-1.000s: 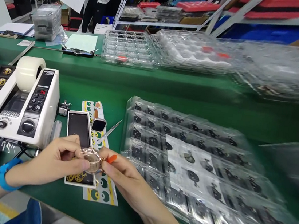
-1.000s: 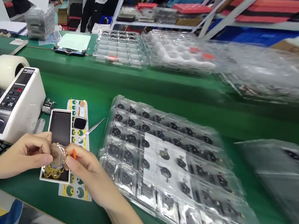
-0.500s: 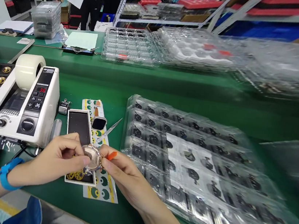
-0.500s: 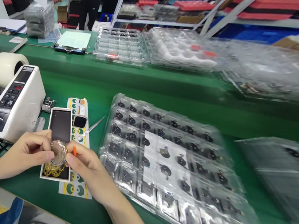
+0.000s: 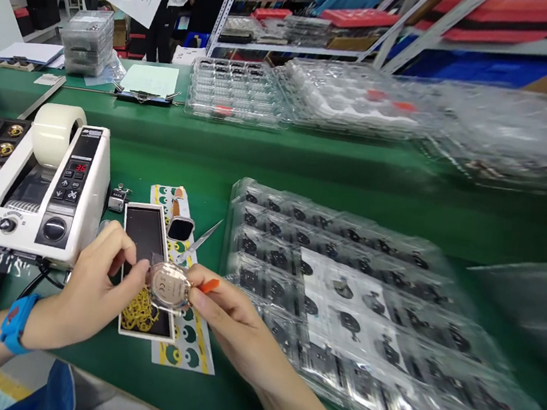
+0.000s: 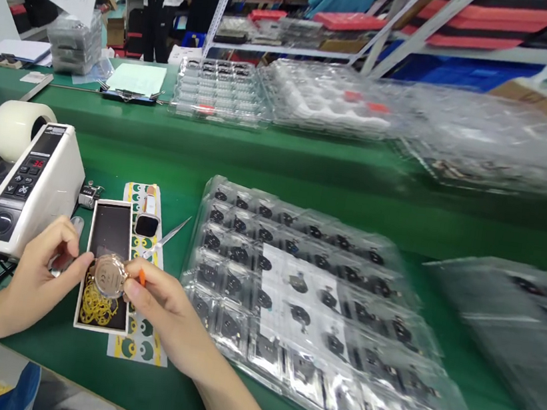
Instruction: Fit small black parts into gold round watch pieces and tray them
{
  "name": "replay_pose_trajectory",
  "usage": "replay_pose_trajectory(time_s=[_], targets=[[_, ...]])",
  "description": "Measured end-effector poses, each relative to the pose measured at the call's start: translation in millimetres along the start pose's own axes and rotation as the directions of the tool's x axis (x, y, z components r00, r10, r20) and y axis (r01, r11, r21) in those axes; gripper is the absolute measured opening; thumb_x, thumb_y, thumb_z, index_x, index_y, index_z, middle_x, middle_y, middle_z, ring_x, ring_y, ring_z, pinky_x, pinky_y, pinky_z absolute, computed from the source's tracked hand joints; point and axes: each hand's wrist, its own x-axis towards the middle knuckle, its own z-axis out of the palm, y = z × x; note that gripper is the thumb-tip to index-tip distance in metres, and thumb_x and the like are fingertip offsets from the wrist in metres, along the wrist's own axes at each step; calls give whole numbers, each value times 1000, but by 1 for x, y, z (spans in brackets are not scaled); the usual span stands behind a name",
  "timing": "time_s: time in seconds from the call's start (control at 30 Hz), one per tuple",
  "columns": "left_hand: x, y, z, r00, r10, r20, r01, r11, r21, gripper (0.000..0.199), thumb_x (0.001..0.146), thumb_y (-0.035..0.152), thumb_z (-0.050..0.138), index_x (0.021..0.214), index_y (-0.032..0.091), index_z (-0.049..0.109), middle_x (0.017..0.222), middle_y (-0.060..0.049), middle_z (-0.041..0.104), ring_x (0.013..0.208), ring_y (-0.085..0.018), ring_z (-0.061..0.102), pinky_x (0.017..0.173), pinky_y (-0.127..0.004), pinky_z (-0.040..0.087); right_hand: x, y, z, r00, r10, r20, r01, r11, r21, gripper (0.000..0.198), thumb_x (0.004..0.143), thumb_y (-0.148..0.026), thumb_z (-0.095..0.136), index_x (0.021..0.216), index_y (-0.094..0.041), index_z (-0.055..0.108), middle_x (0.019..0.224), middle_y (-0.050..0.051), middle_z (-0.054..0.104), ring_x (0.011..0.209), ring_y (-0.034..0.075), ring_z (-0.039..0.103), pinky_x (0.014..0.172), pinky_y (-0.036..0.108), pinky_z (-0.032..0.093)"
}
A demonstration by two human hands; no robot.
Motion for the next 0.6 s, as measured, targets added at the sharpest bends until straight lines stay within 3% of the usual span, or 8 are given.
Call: replay_pose_trajectory(time_s=[0.1, 0.17, 0.23, 0.33, 0.43, 0.6], targets=[[-1, -3, 1, 987, 143, -67, -148, 986, -74, 12, 90, 10, 56, 84, 21, 55, 83, 0, 48, 72, -14, 48, 63, -27, 40, -1, 0, 1, 1000, -3, 28, 2, 1000, 28, 45, 82, -65, 60, 73, -21, 58, 70, -1, 46, 66, 15, 39, 64, 27, 32], [0, -5, 1, 974, 227, 20, -223, 967, -121, 11, 89, 14, 62, 93, 22, 67, 100, -6, 56, 94, -19, 55, 80, -32, 46, -1, 1, 2, 999, 7, 43, -10, 998, 61, 44, 82, -64, 62, 73, -21, 58, 70, -1, 46, 66, 15, 40, 64, 26, 33], [2, -9, 1, 965, 226, 134, -200, 962, -186, 13, 86, 19, 69, 96, 26, 73, 120, -9, 58, 112, -24, 55, 94, -39, 44, -1, 4, 3, 998, 29, 50, -34, 993, 109, 44, 80, -64, 64, 72, -21, 58, 70, -2, 46, 67, 14, 40, 65, 25, 34], [5, -13, 2, 958, 164, 235, -97, 957, -272, 22, 78, 25, 78, 100, 29, 76, 137, -9, 53, 123, -29, 51, 105, -46, 39, -2, 8, 3, 996, 72, 45, -79, 983, 167, 43, 77, -64, 68, 73, -21, 60, 71, -1, 49, 67, 14, 43, 66, 25, 38], [4, -13, 4, 950, 142, 278, -56, 953, -297, 33, 74, 24, 81, 106, 28, 74, 142, -10, 49, 129, -32, 45, 110, -49, 34, -3, 11, 7, 995, 100, 6, -99, 979, 175, 40, 77, -62, 69, 76, -22, 65, 77, 1, 58, 73, 16, 51, 73, 28, 43], [-1, -15, 6, 944, 151, 293, -53, 947, -317, 39, 68, 24, 83, 106, 22, 73, 136, -13, 53, 127, -33, 48, 110, -47, 33, -5, 12, 17, 987, 144, -67, -131, 978, 162, 45, 70, -63, 74, 92, -23, 73, 99, 9, 70, 102, 28, 61, 98, 40, 44]])
